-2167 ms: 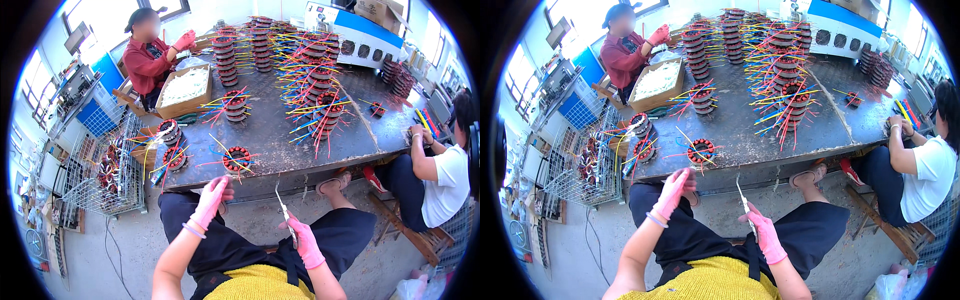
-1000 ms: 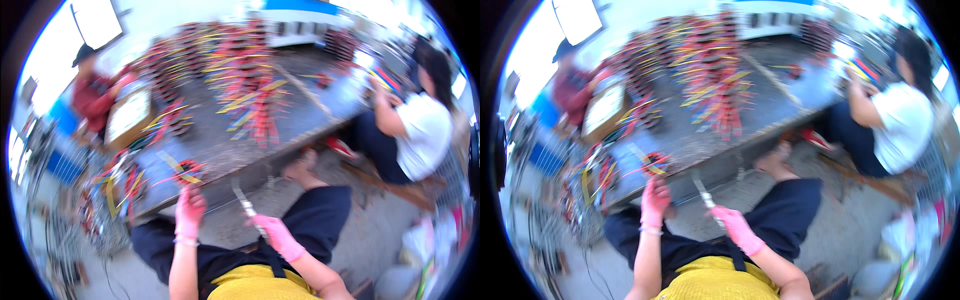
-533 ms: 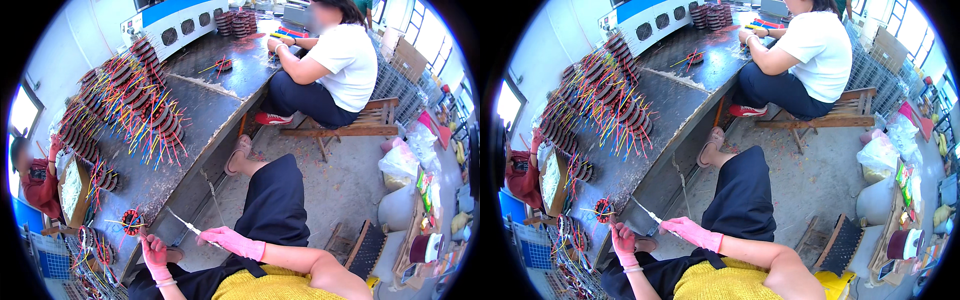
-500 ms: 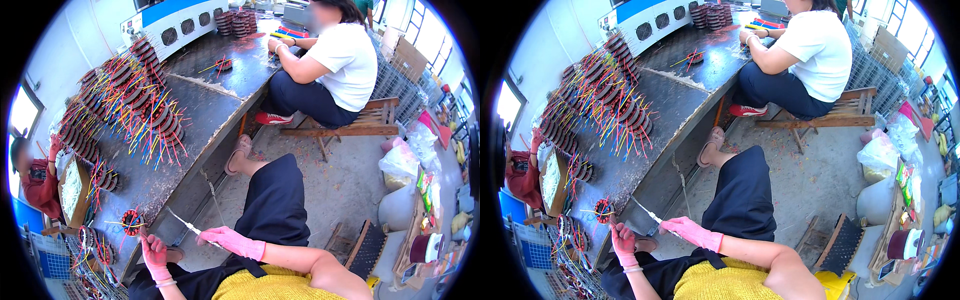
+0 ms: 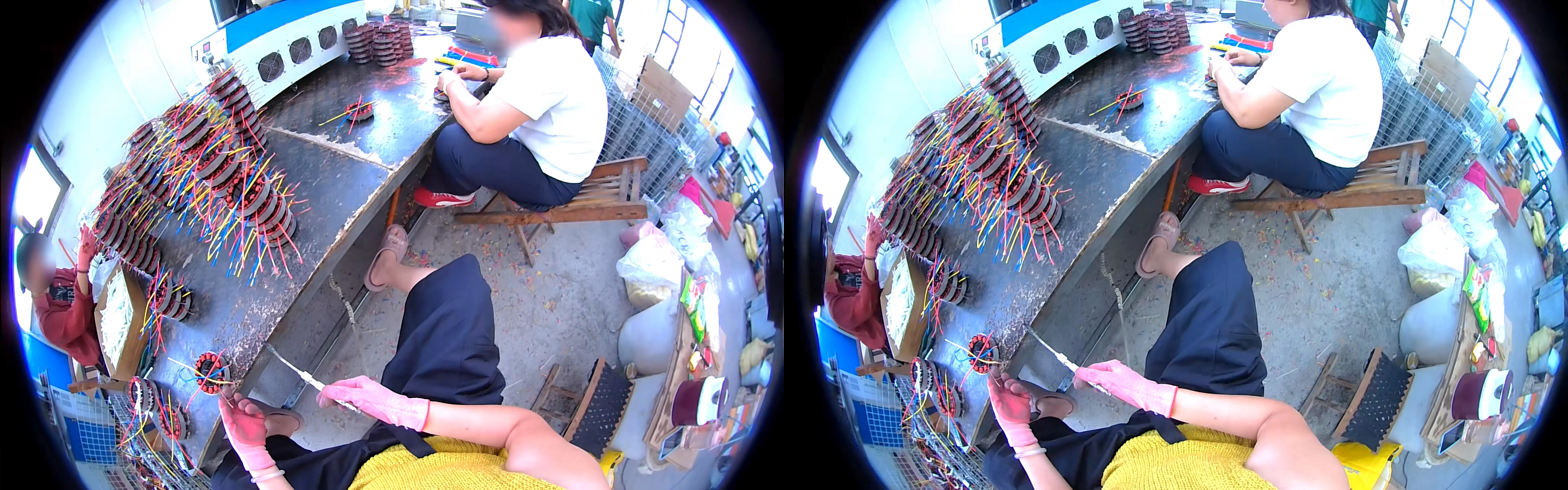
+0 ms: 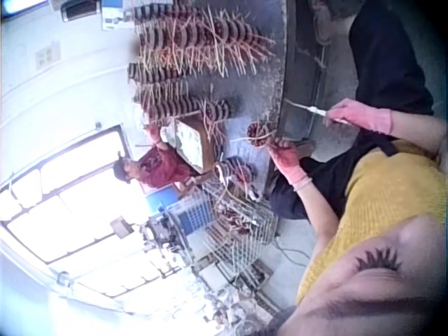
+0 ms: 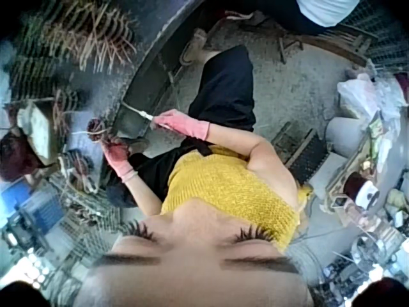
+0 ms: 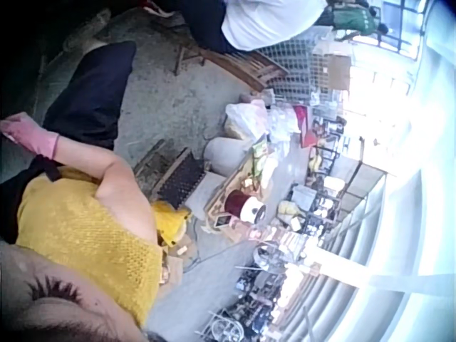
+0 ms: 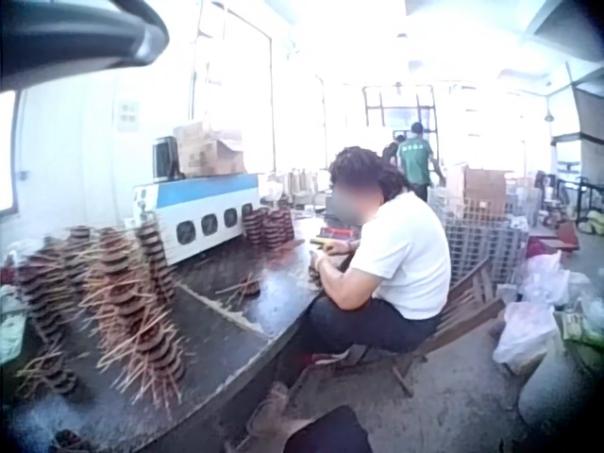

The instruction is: The person uses a soldering iron to melt solder onto wire connections within a circular copper coil component, then places the finished component onto a stack on the table.

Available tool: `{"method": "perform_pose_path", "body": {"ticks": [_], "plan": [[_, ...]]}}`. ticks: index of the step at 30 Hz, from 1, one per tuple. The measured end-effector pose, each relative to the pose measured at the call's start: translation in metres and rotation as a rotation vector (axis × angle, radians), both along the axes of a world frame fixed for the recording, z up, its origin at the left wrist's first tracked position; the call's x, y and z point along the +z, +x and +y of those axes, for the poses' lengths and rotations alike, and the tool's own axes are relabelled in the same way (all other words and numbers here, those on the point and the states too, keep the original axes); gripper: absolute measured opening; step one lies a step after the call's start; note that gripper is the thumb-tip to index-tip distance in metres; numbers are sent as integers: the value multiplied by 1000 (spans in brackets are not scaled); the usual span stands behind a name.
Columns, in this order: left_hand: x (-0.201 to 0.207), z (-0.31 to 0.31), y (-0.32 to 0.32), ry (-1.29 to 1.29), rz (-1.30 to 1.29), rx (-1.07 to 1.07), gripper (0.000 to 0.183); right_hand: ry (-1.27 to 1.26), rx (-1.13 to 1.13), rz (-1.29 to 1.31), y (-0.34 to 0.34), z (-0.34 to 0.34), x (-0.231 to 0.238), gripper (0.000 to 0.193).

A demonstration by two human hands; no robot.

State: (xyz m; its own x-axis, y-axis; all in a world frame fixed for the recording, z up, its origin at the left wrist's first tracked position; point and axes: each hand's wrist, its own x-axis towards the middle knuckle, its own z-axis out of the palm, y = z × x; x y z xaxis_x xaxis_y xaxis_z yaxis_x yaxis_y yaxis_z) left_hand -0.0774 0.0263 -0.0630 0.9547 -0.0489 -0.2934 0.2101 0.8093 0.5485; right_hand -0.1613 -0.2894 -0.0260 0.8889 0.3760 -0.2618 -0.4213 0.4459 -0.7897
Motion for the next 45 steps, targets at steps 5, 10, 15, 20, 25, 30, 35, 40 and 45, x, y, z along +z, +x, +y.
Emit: {"method": "perform_pose_path", "body": {"ticks": [5,10,15,20,25,30,35,40,45], "plan": [[31,-42,-1,136,210,264,37,-35,-2,-2,-1,-1,5,34],[-5,6,5,-32,-16,-25,36,29,-25,-16,0,3,-7,37],[15,-12,-1,81,83,19,39,1,-10,-15,1,4,-7,39],[23,-27,4,-69,163,177,41,57,-7,-28,1,9,-17,39],[-4,9,9,-404,17,-10,43,-37,-16,-29,0,2,-5,38],[9,8,7,-14,28,39,46,-25,-25,-20,0,2,-6,41],[-5,46,2,920,209,303,50,-26,-2,31,0,4,3,41],[35,9,-17,2346,-297,435,40,-38,-5,42,-3,1,-4,42],[38,7,-14,2637,-363,514,43,-47,-15,30,-2,6,-4,44]]}}
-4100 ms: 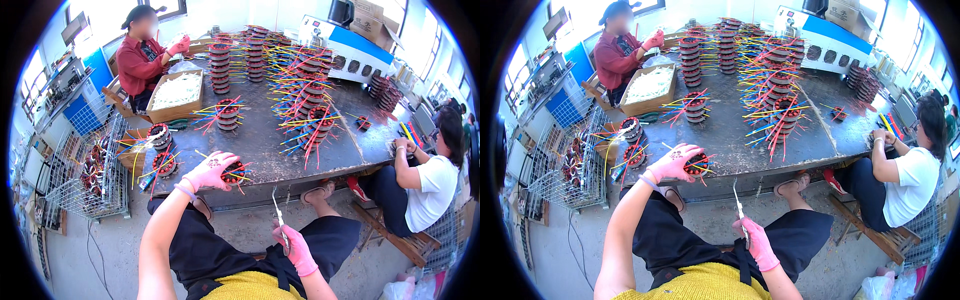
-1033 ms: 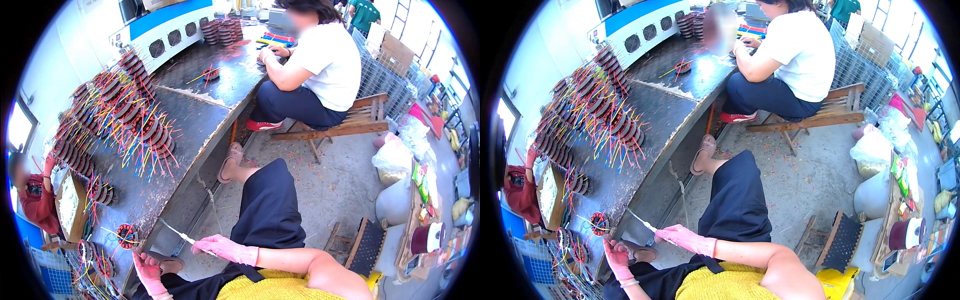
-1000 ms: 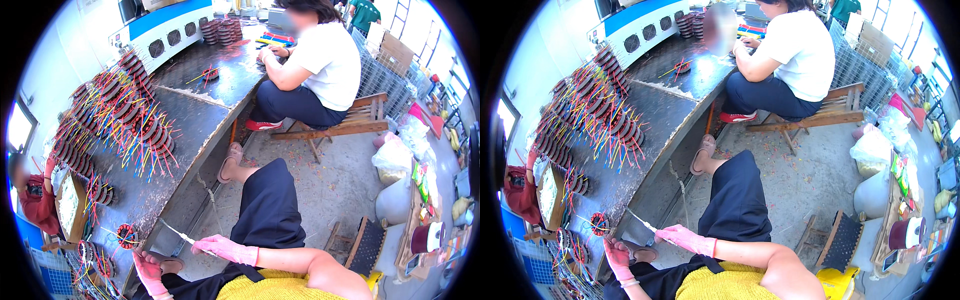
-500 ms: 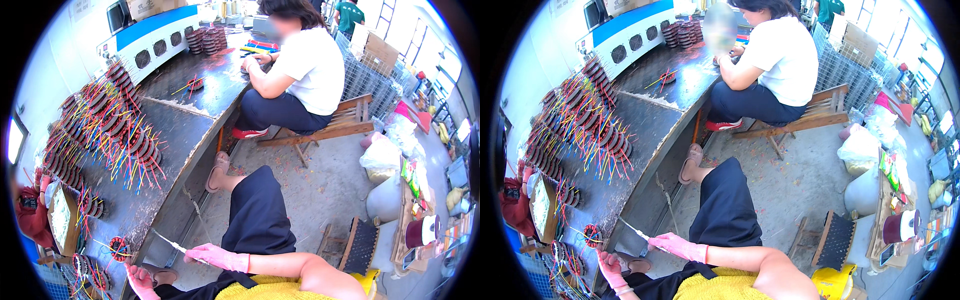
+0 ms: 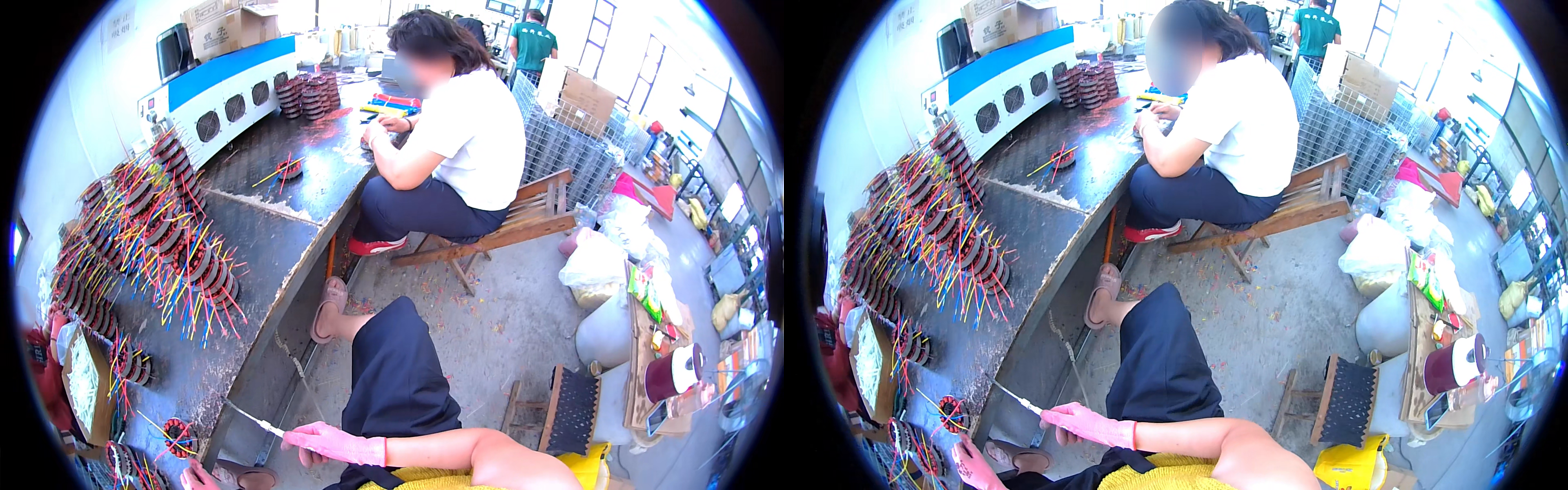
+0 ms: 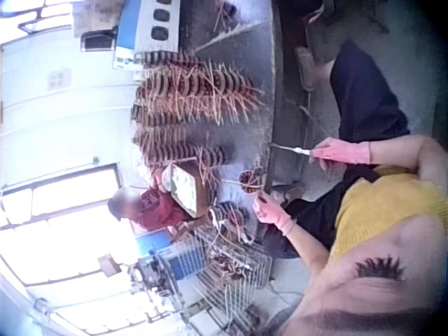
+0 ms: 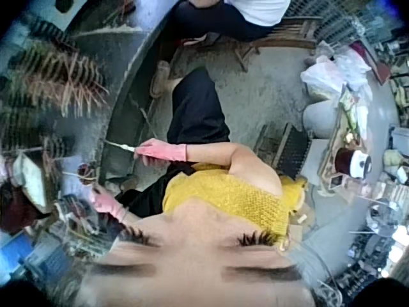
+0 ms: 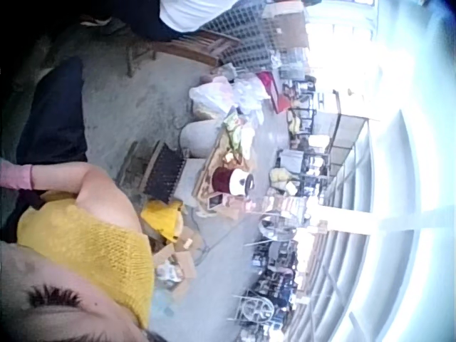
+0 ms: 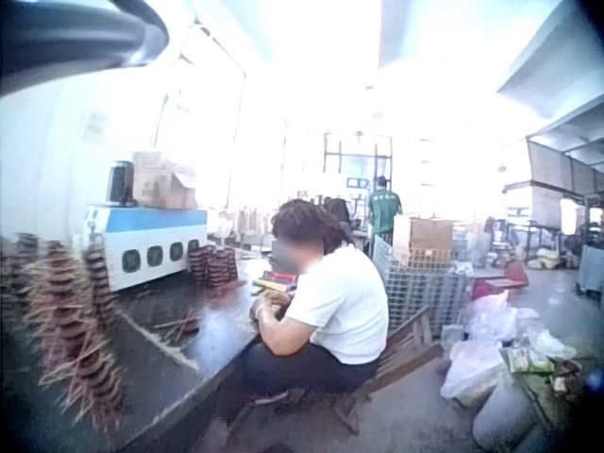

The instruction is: The person uses a soldering iron to melt solder onto wire connections within a circular copper coil component, then places the finished component onto a stack on the table.

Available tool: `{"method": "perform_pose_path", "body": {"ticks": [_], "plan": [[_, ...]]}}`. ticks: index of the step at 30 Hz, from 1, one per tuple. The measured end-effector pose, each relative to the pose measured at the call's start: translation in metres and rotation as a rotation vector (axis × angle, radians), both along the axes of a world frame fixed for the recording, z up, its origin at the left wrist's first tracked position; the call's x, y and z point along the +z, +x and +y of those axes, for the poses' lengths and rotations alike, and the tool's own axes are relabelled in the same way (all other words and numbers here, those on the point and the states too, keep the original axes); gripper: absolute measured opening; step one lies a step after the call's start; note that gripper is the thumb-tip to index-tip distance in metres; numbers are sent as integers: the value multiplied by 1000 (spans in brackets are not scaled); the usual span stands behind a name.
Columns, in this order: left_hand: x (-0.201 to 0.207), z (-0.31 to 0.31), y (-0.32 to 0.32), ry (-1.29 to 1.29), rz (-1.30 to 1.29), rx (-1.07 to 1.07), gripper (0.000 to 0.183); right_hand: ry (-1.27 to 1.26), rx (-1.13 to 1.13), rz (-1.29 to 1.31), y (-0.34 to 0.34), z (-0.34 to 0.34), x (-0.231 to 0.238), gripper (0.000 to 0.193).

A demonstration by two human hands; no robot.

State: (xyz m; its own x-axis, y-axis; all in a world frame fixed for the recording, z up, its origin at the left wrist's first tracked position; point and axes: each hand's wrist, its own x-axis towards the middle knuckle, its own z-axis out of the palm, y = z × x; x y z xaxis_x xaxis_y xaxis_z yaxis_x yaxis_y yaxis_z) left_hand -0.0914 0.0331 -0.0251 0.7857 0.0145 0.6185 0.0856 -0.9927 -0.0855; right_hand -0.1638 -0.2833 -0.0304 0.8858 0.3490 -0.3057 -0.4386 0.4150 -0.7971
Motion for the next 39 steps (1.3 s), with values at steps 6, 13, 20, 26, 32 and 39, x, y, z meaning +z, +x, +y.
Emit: {"method": "perform_pose_path", "body": {"ticks": [6,13,20,26,32,39], "plan": [[-2,8,0,120,17,2,45,-71,-4,-12,-2,-1,2,44],[14,-18,2,-2004,254,-11,32,-132,28,-63,-1,6,6,43],[15,-25,-8,-1970,307,-97,39,-66,-50,-118,-2,5,-5,42],[26,-9,-13,35,201,-70,48,-128,-38,-92,-4,12,-15,41],[-5,20,11,9,181,-143,30,-166,-2,-238,-4,16,-6,39],[10,31,18,-806,474,-192,30,-130,45,-118,-6,13,1,34]]}}
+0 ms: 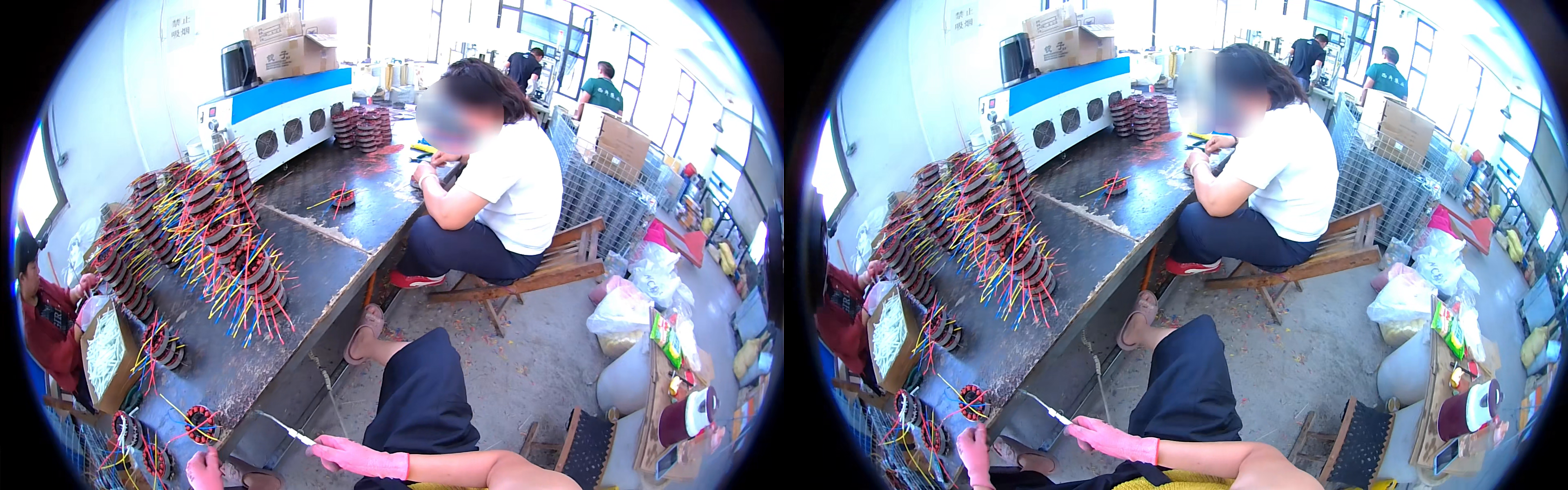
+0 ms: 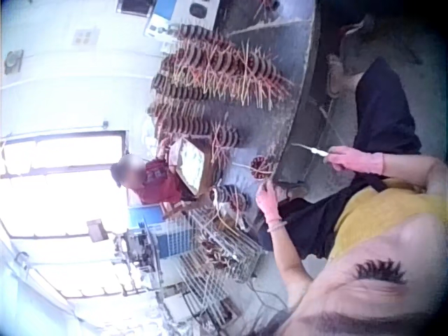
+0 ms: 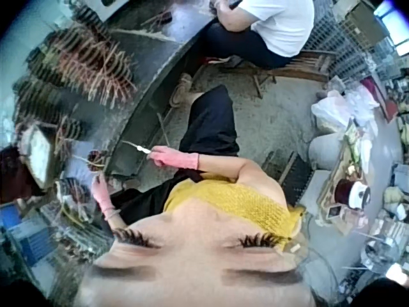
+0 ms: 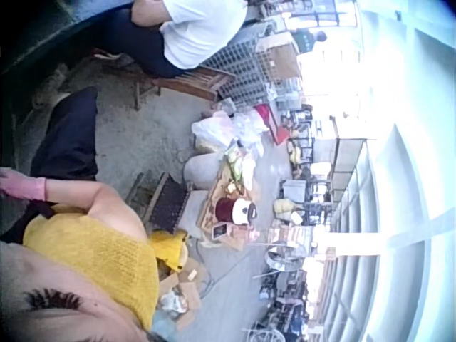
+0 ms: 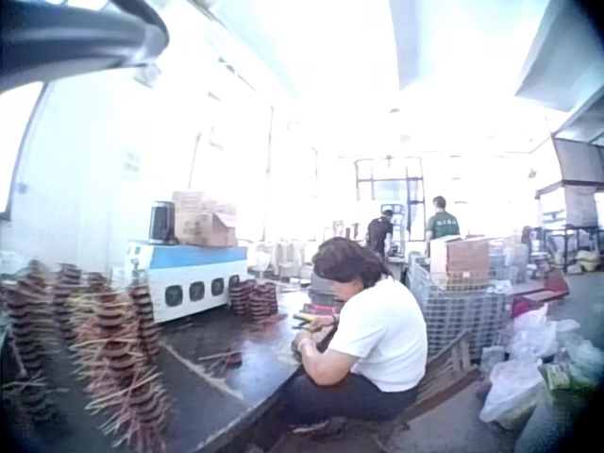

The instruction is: The person uses a soldering iron to melt solder onto wire connections within a circular copper coil component, then places the finished component onto a stack on the table.

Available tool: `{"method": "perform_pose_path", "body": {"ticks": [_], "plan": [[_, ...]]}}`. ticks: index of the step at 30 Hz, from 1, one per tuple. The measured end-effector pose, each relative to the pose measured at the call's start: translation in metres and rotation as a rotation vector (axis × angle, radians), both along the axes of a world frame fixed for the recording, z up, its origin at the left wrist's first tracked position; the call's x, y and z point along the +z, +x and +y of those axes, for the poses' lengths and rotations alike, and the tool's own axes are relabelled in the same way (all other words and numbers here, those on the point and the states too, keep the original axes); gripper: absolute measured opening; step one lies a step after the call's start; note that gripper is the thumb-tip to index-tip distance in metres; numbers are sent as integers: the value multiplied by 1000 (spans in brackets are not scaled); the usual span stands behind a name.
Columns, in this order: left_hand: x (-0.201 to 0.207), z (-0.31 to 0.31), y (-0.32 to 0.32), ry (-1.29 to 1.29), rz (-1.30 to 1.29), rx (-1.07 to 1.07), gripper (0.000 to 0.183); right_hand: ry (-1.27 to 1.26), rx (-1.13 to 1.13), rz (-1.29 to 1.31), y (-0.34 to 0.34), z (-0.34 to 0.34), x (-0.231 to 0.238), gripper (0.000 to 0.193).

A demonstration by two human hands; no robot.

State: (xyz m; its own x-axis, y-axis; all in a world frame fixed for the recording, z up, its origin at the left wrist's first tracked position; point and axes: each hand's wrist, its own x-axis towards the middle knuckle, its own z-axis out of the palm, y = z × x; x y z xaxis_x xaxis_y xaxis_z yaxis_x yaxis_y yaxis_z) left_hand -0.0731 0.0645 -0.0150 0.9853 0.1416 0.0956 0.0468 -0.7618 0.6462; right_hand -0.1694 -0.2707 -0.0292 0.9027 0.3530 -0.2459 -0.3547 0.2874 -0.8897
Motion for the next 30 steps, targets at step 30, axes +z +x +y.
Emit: {"method": "perform_pose_path", "body": {"ticks": [30], "plan": [[-7,13,-3,823,-266,-48,28,141,158,120,0,3,12,30]]}}
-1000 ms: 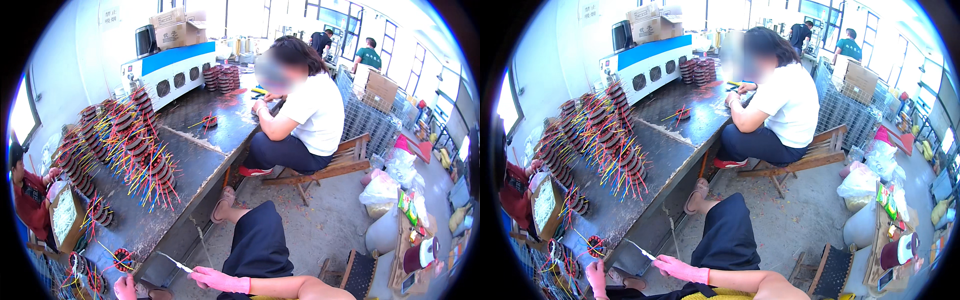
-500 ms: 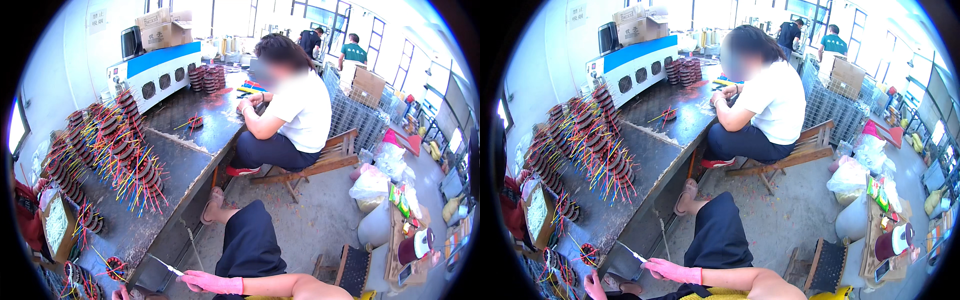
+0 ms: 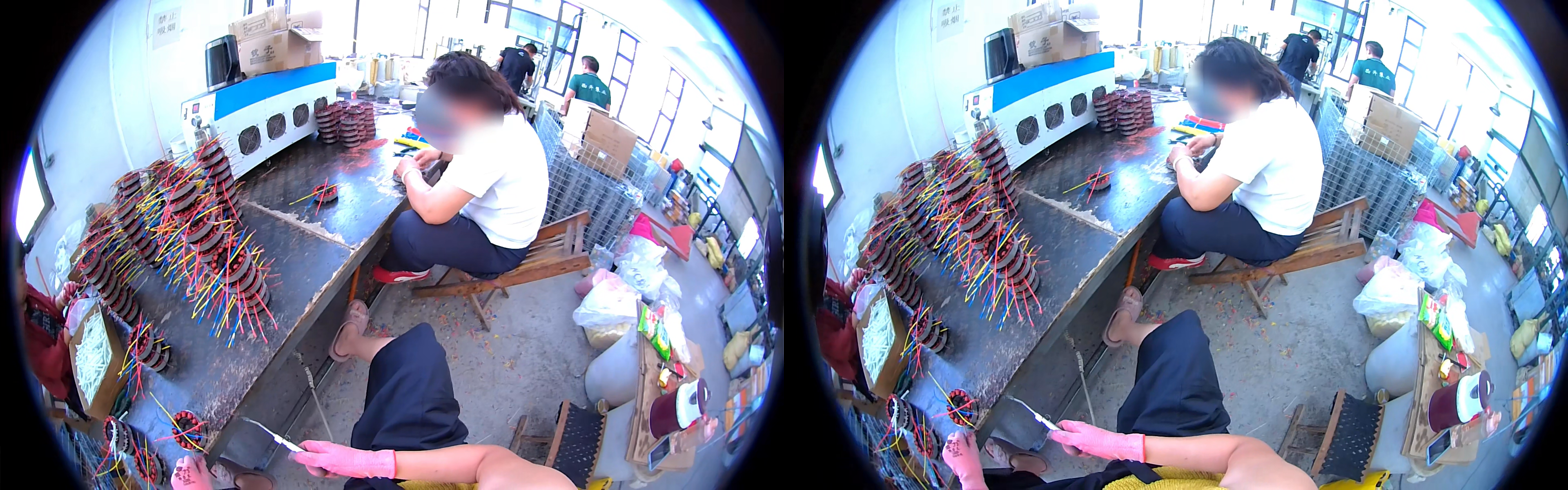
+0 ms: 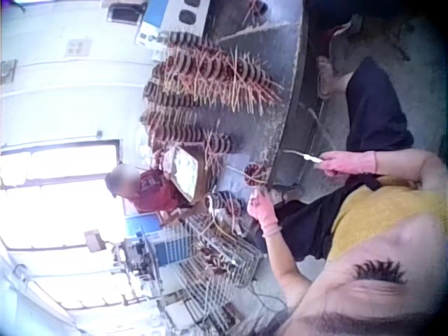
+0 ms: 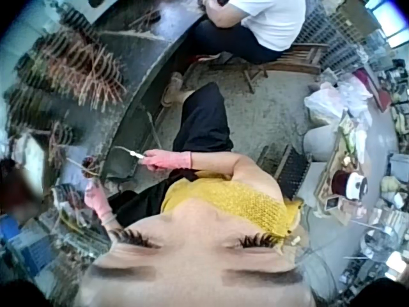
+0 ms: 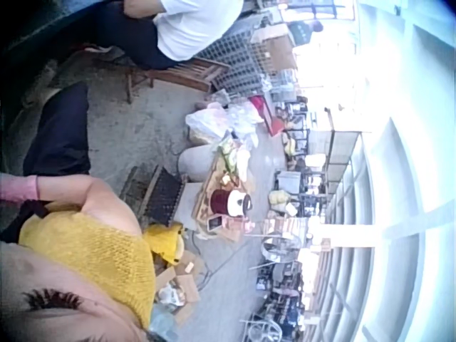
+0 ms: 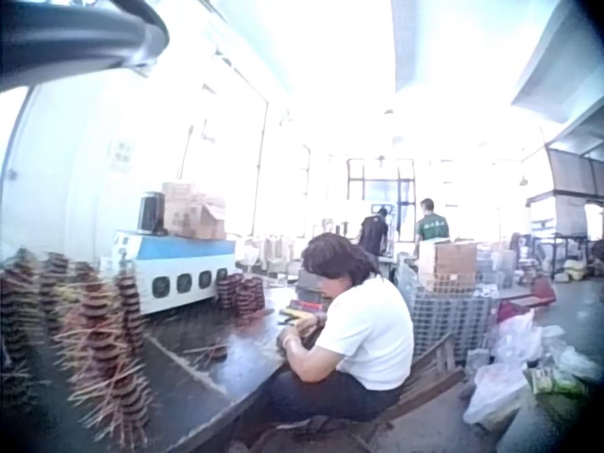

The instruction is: The person uses a soldering iron to melt solder onto wire connections within a circular copper coil component, then places the finished component onto a stack on the table.

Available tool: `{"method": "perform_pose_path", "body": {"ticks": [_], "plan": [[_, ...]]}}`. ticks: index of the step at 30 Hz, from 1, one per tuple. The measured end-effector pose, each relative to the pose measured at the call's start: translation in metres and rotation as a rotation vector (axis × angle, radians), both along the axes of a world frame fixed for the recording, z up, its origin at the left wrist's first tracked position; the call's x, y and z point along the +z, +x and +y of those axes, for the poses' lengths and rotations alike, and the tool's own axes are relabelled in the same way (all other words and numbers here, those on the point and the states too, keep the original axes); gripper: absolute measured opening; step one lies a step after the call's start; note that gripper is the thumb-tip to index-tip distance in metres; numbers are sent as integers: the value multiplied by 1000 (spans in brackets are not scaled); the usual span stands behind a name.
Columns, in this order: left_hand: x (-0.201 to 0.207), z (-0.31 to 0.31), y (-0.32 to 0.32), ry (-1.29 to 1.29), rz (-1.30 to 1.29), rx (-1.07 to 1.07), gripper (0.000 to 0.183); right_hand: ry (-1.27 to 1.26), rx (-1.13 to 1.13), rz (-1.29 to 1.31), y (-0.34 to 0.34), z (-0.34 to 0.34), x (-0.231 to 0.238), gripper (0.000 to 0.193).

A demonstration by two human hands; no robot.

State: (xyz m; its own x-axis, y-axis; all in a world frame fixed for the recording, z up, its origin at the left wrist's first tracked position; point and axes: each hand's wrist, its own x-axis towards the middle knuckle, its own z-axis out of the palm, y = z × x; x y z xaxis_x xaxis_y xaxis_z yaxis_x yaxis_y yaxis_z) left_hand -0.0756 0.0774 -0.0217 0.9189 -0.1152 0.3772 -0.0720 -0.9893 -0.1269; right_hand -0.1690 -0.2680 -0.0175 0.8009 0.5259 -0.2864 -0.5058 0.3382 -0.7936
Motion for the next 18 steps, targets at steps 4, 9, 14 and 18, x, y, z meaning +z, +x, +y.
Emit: {"method": "perform_pose_path", "body": {"ticks": [4,9,14,18], "plan": [[-28,28,10,-551,169,45,39,-6,13,-28,1,3,2,33],[-38,-9,0,-2230,320,273,30,5,-16,-29,-2,5,5,35],[-79,-27,4,-2851,142,-92,29,-57,-43,-7,-2,7,5,34],[-52,-32,-8,-1989,165,278,40,-85,-37,-28,-4,4,8,36]]}}
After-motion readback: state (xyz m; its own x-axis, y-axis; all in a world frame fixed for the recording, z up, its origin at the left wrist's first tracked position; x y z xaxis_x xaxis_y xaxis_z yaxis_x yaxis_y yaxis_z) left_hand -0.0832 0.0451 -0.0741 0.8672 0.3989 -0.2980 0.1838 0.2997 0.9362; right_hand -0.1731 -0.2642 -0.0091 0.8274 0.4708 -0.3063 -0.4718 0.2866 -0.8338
